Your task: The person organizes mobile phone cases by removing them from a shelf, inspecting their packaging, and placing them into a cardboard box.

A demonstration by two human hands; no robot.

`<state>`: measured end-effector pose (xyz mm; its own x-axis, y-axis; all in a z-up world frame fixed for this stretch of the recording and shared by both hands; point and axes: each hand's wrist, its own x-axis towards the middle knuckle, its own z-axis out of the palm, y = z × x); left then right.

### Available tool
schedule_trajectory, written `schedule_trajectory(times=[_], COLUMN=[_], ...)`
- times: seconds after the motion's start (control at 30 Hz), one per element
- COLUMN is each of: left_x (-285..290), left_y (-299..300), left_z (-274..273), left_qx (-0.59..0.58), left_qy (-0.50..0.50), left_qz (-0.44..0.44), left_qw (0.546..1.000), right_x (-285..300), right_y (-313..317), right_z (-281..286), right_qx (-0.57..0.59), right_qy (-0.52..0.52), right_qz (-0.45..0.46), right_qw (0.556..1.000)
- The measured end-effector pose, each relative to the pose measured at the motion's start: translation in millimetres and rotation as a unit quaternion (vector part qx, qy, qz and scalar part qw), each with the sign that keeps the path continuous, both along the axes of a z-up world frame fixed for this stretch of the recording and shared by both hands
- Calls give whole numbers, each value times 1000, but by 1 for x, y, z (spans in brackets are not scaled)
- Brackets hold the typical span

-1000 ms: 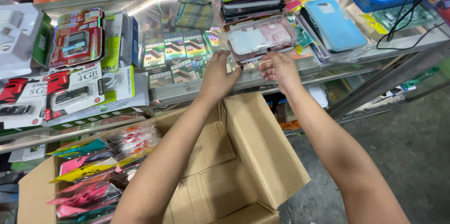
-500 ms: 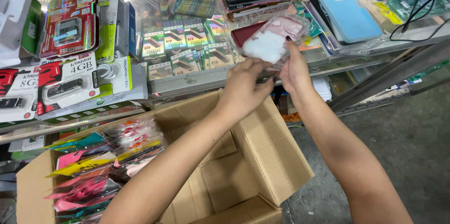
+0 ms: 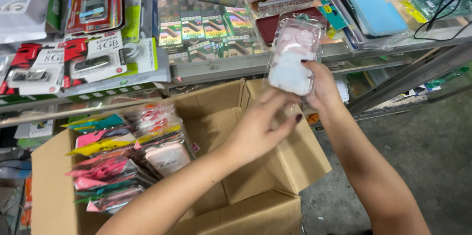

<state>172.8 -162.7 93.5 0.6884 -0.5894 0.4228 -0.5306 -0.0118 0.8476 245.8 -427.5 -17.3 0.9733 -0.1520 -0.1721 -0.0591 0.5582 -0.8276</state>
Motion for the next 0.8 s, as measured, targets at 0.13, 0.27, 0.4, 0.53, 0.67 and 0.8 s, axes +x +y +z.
schedule_trajectory(times=[0.13, 0.27, 0.4, 0.53, 0.67, 0.8], left_x=[-10, -32, -77, -116, -138, -147], left_y=[42, 83, 112, 128, 145, 158], left_z=[-11, -35, -62, -87, -107, -122], left_qx=[-37, -88, -260, -267, -329, -357], left_qy=[-73, 162, 394, 418, 467, 460], left_qz=[145, 168, 87, 107, 149, 187], left_qw=[986, 968, 877, 861, 807, 792], right_x=[-47, -102, -150, -176, -192, -196], right_y=[43, 92, 135, 174, 209, 230], right_z=[14, 19, 7, -15, -24, -11], right_qx=[-25, -15, 15, -5, -55, -178], right_qy=[3, 48, 54, 70, 1, -84], right_qz=[39, 93, 168, 201, 247, 201], right_qw=[999, 994, 984, 977, 967, 960])
